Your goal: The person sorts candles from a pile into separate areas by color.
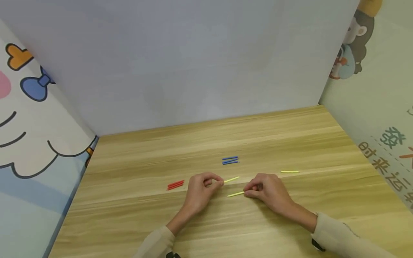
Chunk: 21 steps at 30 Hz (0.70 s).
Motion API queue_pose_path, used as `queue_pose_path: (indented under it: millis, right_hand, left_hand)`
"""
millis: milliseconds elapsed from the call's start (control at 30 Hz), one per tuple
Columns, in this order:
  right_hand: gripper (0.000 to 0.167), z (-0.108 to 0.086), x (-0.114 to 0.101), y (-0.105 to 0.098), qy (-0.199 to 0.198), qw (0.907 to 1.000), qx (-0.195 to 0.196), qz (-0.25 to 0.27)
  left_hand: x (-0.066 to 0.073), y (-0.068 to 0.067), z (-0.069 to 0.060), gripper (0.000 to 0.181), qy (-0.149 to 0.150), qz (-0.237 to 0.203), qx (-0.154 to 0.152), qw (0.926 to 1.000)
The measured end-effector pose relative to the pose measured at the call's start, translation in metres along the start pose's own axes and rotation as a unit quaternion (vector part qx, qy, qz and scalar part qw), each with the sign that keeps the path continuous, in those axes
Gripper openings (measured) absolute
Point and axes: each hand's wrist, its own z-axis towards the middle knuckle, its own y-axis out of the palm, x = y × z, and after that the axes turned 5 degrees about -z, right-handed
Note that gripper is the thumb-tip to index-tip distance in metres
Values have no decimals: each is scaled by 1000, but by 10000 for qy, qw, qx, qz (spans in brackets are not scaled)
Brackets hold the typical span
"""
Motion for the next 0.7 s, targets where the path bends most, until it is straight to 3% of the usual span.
queue_pose_path:
  millis: [267, 700]
  right_hand:
    - [13, 2, -4, 0, -175, 9998, -19, -136]
    - [11, -10, 0, -6, -145, 9995, -175, -225]
  left_hand:
    - [-4, -3, 0, 5, 17, 8, -19, 10000]
    - [-6, 6, 4, 4, 28, 47, -177, 9998]
